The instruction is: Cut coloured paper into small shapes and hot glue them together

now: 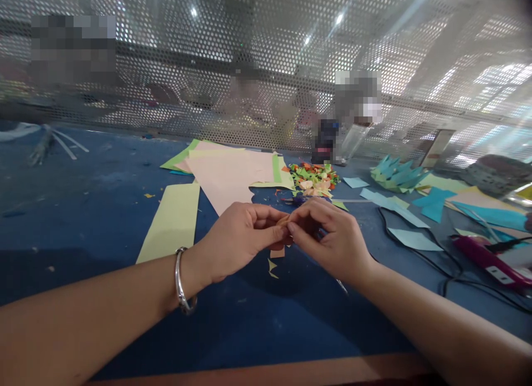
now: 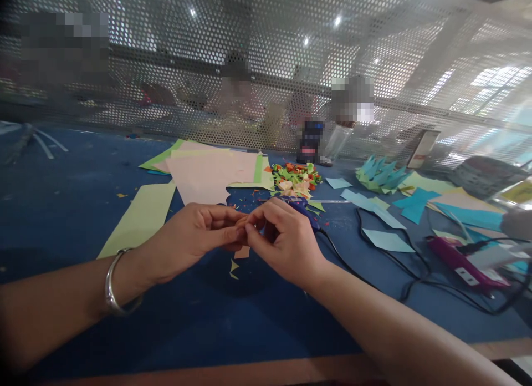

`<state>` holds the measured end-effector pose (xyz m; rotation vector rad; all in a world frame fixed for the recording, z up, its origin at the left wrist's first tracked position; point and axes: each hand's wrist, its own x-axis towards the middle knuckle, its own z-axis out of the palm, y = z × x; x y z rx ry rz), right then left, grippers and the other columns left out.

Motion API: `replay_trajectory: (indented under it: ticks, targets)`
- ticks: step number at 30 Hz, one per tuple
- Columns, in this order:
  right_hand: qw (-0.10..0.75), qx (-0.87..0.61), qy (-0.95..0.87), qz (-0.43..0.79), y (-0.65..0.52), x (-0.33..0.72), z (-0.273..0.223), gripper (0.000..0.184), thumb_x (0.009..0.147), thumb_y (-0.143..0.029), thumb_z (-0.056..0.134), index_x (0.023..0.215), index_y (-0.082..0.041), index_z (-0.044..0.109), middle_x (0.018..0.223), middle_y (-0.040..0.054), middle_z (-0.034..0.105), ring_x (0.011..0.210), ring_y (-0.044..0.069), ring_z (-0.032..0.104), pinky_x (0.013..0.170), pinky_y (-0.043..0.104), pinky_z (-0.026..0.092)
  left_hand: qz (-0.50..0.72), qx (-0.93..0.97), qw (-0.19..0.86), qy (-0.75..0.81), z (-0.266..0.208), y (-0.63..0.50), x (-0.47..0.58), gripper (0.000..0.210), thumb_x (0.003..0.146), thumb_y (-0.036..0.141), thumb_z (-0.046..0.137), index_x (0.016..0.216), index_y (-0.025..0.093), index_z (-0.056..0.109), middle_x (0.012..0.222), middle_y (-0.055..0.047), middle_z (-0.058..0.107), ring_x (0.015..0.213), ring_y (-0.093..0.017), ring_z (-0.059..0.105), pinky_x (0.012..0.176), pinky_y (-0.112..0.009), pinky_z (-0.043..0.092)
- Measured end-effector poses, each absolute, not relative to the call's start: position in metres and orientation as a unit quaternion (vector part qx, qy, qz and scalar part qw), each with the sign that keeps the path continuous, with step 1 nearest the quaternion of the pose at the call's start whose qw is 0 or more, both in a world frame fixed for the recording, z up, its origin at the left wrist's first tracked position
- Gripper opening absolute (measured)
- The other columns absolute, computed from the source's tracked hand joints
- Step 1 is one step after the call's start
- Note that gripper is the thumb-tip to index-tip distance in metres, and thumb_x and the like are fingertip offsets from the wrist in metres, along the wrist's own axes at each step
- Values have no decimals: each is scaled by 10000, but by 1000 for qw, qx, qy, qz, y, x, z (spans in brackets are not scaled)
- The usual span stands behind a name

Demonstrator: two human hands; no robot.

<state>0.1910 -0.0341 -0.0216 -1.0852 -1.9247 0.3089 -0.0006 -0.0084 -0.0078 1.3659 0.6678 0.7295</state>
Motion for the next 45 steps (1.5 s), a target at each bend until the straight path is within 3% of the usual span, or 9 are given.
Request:
replay_trajectory:
  ticks: [7,12,23,45]
  targets:
    - [442,-440,-772,123,-33,191,-21,47,883,-179,634,840,-198,631,796,14,619,614,113,559,520,239,452,323,643,621,310,-11,-6,-3,267,829,385,763,984,168,770,875,-32,732,793,-154,682,833,-300,561]
    - [442,-439,-774,110,-32,191,-21,48,877,-175,651,833,-192,640,777,6,600,598,107,548,519,244,443,321,665,592,324,-9,-5,-3,220,835,370,747,910,163,748,863,-30,727,769,-152,673,800,-288,557]
    - [449,-442,-772,83,-34,190,-20,61,880,-207,659,940,-205,653,822,19,604,633,118,559,501,227,454,324,657,594,332,-10,-5,-3,213,815,379,759,886,179,742,843,-24,724,781,-162,689,811,-307,577]
    - [443,-416,-792,53,-35,191,-23,30,903,-167,644,907,-197,646,791,-4,601,595,89,548,526,215,449,326,630,614,346,-8,-6,0,242,794,361,787,904,150,748,832,-34,736,763,-162,702,803,-307,582]
